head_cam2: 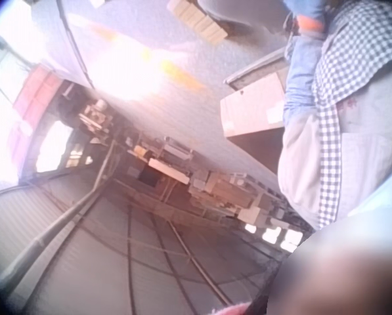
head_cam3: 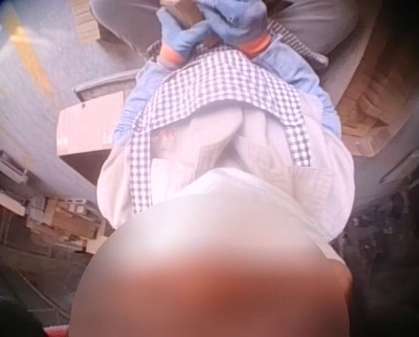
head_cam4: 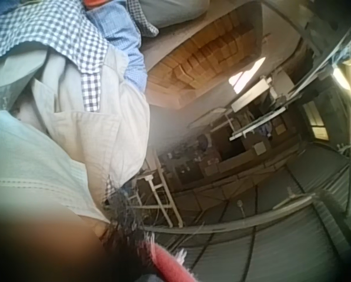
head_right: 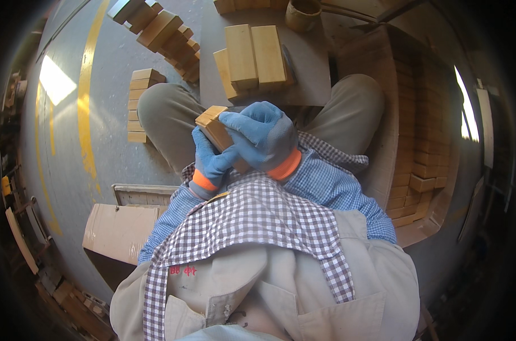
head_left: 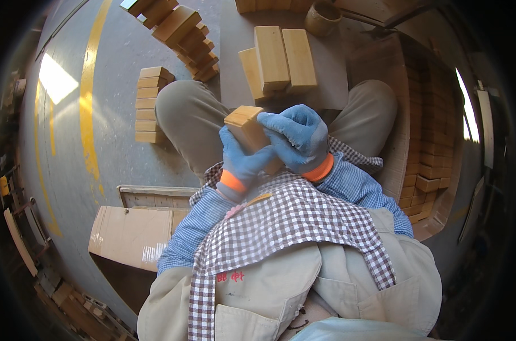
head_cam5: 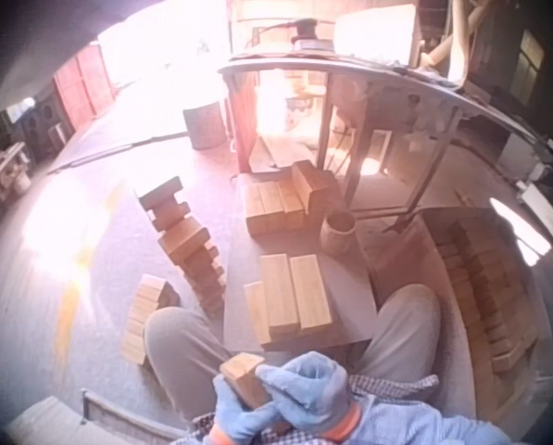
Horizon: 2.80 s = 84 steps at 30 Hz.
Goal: The person sits on the floor and uses a small knife to carve wooden blocks. They hold each block in the left hand and carefully shave or shape the edges with the knife in the right hand, then place the finished block aside.
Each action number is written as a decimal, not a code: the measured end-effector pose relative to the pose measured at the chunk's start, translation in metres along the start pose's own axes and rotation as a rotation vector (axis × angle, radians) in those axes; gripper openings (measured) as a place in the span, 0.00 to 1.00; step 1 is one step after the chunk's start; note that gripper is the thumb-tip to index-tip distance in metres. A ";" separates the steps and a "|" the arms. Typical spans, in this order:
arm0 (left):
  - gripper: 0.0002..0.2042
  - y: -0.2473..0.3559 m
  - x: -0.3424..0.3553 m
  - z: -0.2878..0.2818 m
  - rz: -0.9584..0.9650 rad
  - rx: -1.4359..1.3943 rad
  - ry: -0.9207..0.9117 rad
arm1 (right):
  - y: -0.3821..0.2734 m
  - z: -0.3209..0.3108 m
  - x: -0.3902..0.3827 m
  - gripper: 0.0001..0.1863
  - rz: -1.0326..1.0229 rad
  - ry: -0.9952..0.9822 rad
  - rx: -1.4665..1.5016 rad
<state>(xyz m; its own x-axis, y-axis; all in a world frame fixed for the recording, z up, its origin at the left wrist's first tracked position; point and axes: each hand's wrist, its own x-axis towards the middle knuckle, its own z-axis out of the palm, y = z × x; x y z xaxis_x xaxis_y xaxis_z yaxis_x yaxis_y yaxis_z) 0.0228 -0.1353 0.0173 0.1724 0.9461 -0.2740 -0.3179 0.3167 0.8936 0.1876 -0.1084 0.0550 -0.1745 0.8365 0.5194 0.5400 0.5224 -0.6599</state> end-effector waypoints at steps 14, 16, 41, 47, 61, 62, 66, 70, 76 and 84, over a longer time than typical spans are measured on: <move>0.42 -0.002 -0.001 -0.001 0.009 0.202 0.065 | -0.007 -0.002 0.001 0.19 -0.229 -0.008 -0.199; 0.42 -0.001 -0.002 0.000 0.009 0.197 0.065 | -0.007 -0.002 0.001 0.19 -0.219 -0.004 -0.168; 0.42 0.007 -0.003 0.010 0.212 0.542 0.175 | -0.013 -0.027 0.001 0.15 -0.043 -0.090 -0.063; 0.40 0.013 -0.006 0.008 -0.036 0.152 0.071 | -0.012 -0.020 0.002 0.13 0.204 0.008 0.161; 0.40 0.007 0.001 -0.003 -0.118 -0.233 -0.203 | 0.003 0.003 0.007 0.17 0.026 -0.081 -0.039; 0.40 0.009 0.002 -0.002 -0.120 -0.237 -0.213 | 0.004 0.004 0.008 0.17 0.003 -0.065 -0.051; 0.41 0.010 0.002 -0.001 -0.110 -0.252 -0.230 | 0.007 0.009 0.009 0.19 -0.069 -0.037 -0.108; 0.40 0.008 0.004 -0.001 -0.092 -0.219 -0.204 | 0.006 0.011 0.011 0.22 -0.158 -0.029 -0.194; 0.38 0.006 0.003 -0.003 -0.128 -0.222 -0.215 | 0.002 0.004 0.009 0.24 -0.242 -0.130 -0.317; 0.38 0.010 0.002 0.000 -0.101 -0.191 -0.179 | 0.005 0.006 0.008 0.21 -0.142 -0.021 -0.123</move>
<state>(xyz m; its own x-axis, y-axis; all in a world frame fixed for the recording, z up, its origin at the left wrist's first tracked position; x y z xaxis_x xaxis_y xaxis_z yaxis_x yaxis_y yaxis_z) 0.0204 -0.1299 0.0255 0.3688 0.8877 -0.2755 -0.4577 0.4315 0.7774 0.1842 -0.0989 0.0529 -0.2731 0.7596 0.5903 0.6051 0.6127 -0.5085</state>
